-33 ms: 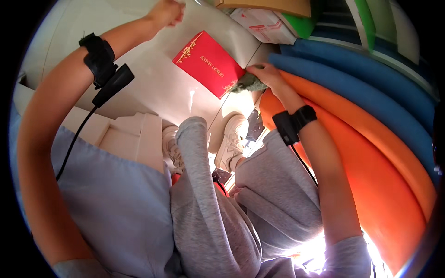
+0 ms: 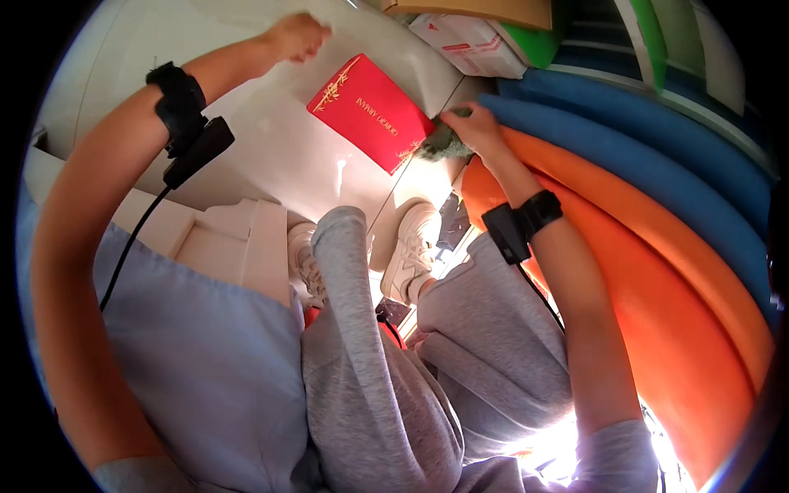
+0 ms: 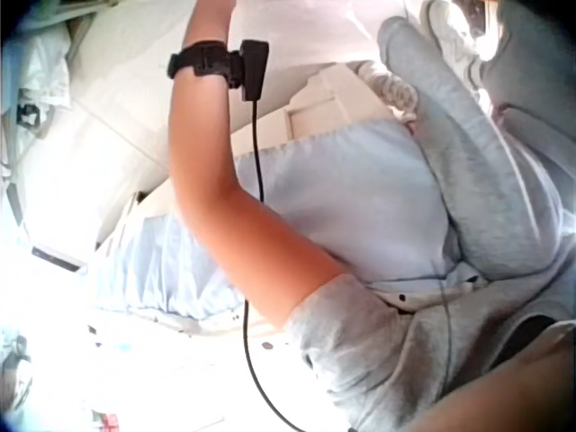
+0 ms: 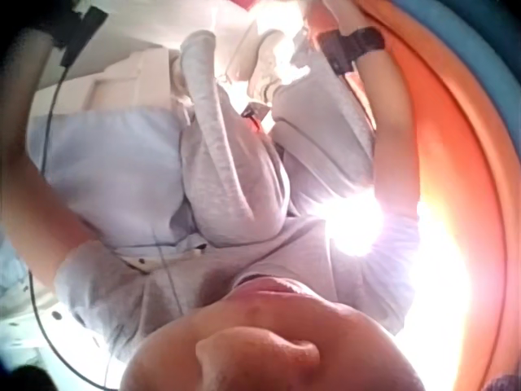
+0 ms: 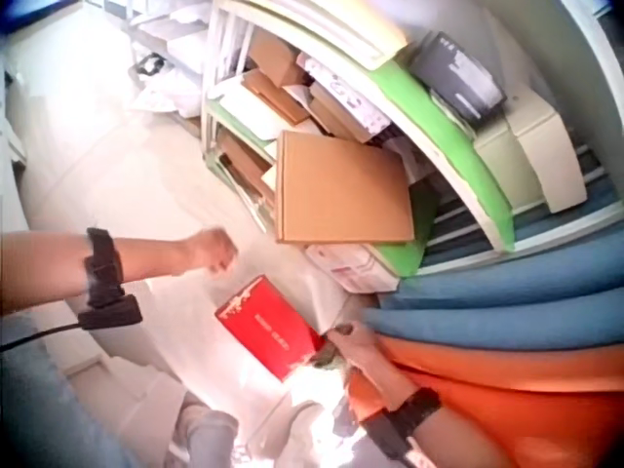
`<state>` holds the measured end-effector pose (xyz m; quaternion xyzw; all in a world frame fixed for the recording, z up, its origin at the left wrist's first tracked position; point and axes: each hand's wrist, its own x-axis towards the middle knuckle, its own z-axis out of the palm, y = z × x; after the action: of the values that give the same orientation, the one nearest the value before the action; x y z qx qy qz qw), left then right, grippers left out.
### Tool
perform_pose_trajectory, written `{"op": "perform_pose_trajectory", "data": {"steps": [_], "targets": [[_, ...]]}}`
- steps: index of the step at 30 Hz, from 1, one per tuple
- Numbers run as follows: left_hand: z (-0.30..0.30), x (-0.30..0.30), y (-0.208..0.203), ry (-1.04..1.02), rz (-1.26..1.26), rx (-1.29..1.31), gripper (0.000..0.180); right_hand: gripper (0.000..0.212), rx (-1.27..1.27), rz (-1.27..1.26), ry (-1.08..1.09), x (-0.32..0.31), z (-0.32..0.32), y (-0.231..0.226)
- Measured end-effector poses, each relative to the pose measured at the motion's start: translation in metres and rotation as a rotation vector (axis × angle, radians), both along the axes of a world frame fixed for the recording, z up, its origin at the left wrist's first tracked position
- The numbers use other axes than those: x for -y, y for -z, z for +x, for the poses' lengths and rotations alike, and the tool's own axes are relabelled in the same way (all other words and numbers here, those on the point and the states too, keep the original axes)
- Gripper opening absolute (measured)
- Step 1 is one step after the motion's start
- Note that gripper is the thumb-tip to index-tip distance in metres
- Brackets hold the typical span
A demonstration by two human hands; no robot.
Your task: The person wipes a red box, a brown box, and a white storage case with a green cloth before cleaning the surface of a sliding closet door by hand with the same cloth.
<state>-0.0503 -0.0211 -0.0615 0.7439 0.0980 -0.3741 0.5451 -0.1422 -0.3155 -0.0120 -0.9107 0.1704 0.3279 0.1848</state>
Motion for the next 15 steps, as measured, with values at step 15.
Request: {"op": "perform_pose_trajectory", "data": {"steps": [15], "targets": [[-0.077, 0.023, 0.024, 0.597, 0.169, 0.175, 0.038, 0.034, 0.308, 0.372, -0.580, -0.076, -0.015, 0.019]]}}
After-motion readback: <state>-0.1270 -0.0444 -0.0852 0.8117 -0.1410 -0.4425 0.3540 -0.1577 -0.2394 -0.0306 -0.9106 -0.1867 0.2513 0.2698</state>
